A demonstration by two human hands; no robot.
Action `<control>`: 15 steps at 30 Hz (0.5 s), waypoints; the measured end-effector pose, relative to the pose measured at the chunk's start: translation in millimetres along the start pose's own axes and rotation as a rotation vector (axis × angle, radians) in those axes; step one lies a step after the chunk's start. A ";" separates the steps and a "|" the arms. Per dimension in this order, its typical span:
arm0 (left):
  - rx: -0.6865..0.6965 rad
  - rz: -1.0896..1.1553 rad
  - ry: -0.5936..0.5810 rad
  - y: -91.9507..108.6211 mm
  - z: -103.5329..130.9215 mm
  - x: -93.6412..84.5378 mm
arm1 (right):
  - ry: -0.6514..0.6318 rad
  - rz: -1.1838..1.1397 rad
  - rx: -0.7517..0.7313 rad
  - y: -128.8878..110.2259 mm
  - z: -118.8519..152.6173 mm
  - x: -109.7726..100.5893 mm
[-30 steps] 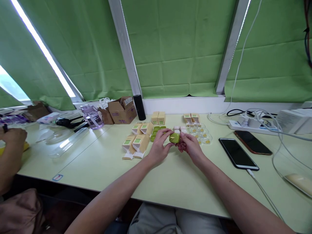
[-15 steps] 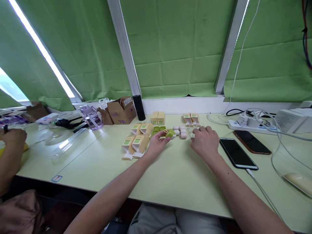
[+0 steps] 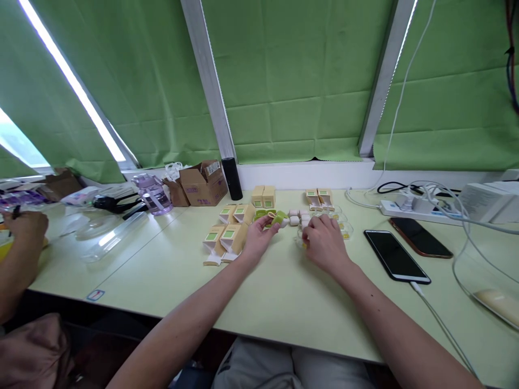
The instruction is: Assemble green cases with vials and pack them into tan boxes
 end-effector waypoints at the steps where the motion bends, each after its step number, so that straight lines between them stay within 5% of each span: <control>1: 0.002 0.004 0.003 -0.6 -0.2 -0.2 | -0.019 -0.030 -0.023 -6.9 0.2 -0.5; 5: -0.012 0.023 0.032 -3.2 -0.9 -1.1 | -0.096 -0.185 -0.011 -19.6 1.2 -0.4; 15: 0.007 0.091 0.066 -1.3 -0.4 -1.2 | -0.306 -0.831 0.396 0.8 7.2 40.8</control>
Point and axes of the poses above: each hand's wrist, its own z-axis away from the middle knuckle, its own x-axis out of the palm, y = z × x, the point moved 2 cm from there along -z, towards the middle knuckle, and after that the axes turned 1 degree about z, right-handed, at the moved point
